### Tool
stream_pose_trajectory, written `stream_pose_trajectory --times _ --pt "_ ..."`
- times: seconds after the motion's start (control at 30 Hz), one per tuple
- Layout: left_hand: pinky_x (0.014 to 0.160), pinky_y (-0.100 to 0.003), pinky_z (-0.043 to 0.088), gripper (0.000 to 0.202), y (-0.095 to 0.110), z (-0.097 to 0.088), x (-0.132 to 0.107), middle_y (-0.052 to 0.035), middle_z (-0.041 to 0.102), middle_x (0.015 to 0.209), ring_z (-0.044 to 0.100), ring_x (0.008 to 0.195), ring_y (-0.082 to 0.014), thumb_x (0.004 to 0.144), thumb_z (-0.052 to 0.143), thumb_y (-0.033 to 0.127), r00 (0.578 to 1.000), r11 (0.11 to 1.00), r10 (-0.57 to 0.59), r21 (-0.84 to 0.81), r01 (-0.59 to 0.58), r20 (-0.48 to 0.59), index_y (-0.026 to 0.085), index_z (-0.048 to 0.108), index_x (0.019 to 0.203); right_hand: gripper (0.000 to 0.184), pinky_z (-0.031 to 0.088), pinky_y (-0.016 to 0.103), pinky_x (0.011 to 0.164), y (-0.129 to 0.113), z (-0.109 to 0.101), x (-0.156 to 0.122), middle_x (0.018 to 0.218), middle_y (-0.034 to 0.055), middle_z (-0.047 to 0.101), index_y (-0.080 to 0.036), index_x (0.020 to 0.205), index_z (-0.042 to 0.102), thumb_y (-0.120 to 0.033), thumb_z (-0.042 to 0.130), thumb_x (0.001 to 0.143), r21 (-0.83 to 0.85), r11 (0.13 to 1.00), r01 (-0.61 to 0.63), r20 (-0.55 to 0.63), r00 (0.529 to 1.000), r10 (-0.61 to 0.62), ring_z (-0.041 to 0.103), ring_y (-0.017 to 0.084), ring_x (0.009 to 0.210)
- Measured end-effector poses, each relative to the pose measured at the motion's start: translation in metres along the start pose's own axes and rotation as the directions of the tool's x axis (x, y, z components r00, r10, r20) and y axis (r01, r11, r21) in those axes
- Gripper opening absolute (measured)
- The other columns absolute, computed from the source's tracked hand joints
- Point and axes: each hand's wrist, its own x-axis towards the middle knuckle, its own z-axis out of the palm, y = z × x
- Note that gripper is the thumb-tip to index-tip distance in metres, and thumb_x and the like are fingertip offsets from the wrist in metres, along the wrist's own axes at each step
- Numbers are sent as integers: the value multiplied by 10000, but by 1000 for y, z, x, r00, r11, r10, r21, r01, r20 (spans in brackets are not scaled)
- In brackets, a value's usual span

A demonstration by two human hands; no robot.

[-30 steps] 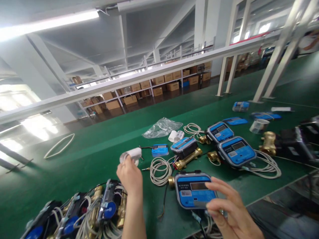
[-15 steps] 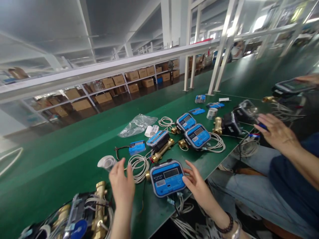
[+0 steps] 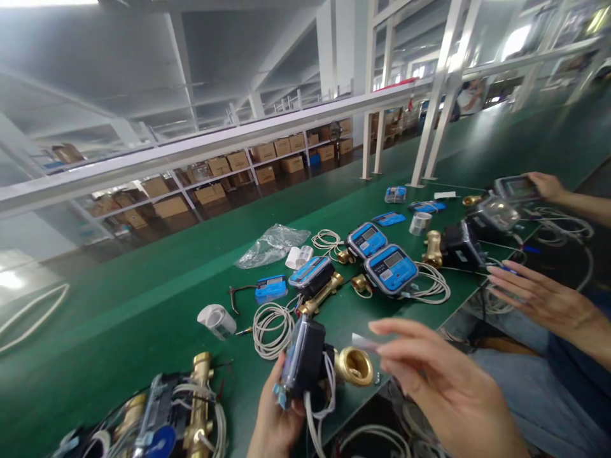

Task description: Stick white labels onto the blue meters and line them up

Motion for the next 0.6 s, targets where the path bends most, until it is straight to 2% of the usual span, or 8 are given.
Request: stream_pose_trajectory --times 0.03,0.07,0.17,0.23,0.3,0.4,0.5,0.6 --pt "289 -136 362 417 -1 -2 1 -122 672 592 549 355 -106 948 364 217 999 999 -41 -18 42 17 57 657 697 94 547 243 672 -1 -2 11 1074 68 640 -240 841 665 -247 575 865 -50 998 28 -44 999 -31 648 176 821" --pt "273 -117 333 446 -2 -3 1 -116 664 572 535 345 -93 950 352 210 998 997 -62 -33 63 20 58 662 668 108 535 245 663 -1 -1 23 1052 65 632 -229 801 647 -259 566 865 -73 997 28 -37 999 -31 632 170 805" --pt "272 -81 315 387 -2 -4 1 -69 640 516 534 359 -75 917 417 149 996 994 -57 -87 63 70 80 681 642 147 492 254 630 3 11 52 906 40 621 -207 820 606 -277 497 889 -40 996 -80 174 981 85 571 141 693" --pt "288 -75 341 314 -1 -4 0 -55 638 507 573 396 -87 877 488 124 984 991 -90 -82 103 152 90 683 634 142 471 273 674 6 22 65 821 19 618 -196 846 597 -248 471 888 -27 985 -172 313 934 172 565 152 721" --pt "310 -82 378 277 0 -6 -1 -73 661 549 618 449 -113 852 535 133 970 988 -127 -65 143 207 83 672 617 139 452 291 730 7 33 74 839 22 631 -182 850 601 -205 465 873 -28 970 -242 403 885 232 573 165 787" --pt "320 -97 402 300 0 -9 1 -99 664 563 632 463 -134 862 534 164 968 985 -144 -65 161 205 63 660 610 174 432 289 731 8 44 80 841 14 612 -174 975 588 -147 476 845 -3 952 -307 508 819 266 561 158 782" --pt "316 -103 404 315 -1 -11 3 -124 664 572 631 462 -143 894 495 207 971 984 -147 -76 163 187 27 687 721 315 409 261 666 7 51 82 751 -30 536 -184 1121 497 -93 483 820 13 930 -367 613 738 283 519 132 697" --pt "311 -108 403 349 -2 -13 4 -149 678 613 622 447 -138 913 476 259 974 984 -146 -80 162 173 -2 691 825 278 381 246 639 6 55 81 724 -44 506 -181 1060 482 -57 479 811 -34 929 -369 663 687 297 491 122 675"
